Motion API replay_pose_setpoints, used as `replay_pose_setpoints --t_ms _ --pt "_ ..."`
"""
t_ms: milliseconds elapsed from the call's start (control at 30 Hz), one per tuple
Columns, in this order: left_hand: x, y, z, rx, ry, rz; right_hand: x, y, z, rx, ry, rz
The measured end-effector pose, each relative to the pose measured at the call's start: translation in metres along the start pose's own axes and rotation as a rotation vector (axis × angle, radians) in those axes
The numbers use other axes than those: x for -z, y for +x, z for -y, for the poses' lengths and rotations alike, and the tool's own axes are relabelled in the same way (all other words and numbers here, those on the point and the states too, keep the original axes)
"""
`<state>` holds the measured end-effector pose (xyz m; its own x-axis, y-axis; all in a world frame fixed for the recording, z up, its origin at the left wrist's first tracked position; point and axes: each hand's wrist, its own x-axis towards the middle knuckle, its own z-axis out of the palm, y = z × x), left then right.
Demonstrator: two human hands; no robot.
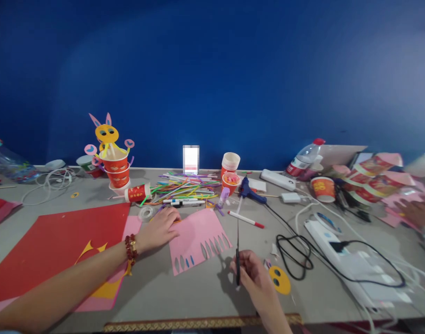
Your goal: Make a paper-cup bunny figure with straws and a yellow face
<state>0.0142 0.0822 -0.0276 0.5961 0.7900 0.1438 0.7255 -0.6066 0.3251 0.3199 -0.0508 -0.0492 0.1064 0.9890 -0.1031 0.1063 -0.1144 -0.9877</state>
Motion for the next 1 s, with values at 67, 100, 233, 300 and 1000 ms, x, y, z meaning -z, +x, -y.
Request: replay_pose_setpoints --t_ms 67,100,233,300,1000 --pt "0.0 -0.002 -0.004 0.009 0.006 -0.008 0.001 0.0 -0.004 0.021 -0.016 0.017" --pt "0.0 -0.003 -0.006 0.007 0.011 -0.009 0.0 0.0 -0.007 0.037 -0.027 0.026" --pt "0.001 -0.005 -0.012 -0.023 0.049 0.003 -0.004 0.0 -0.011 0.092 -0.09 0.038" --pt "0.003 -0.002 -0.01 -0.034 0.079 0.002 -0.009 0.0 -0.009 0.111 -0.131 0.044" --pt "0.007 -0.009 -0.03 0.022 -0.075 0.108 -0.025 -0.014 -0.004 0.092 -0.098 0.03"
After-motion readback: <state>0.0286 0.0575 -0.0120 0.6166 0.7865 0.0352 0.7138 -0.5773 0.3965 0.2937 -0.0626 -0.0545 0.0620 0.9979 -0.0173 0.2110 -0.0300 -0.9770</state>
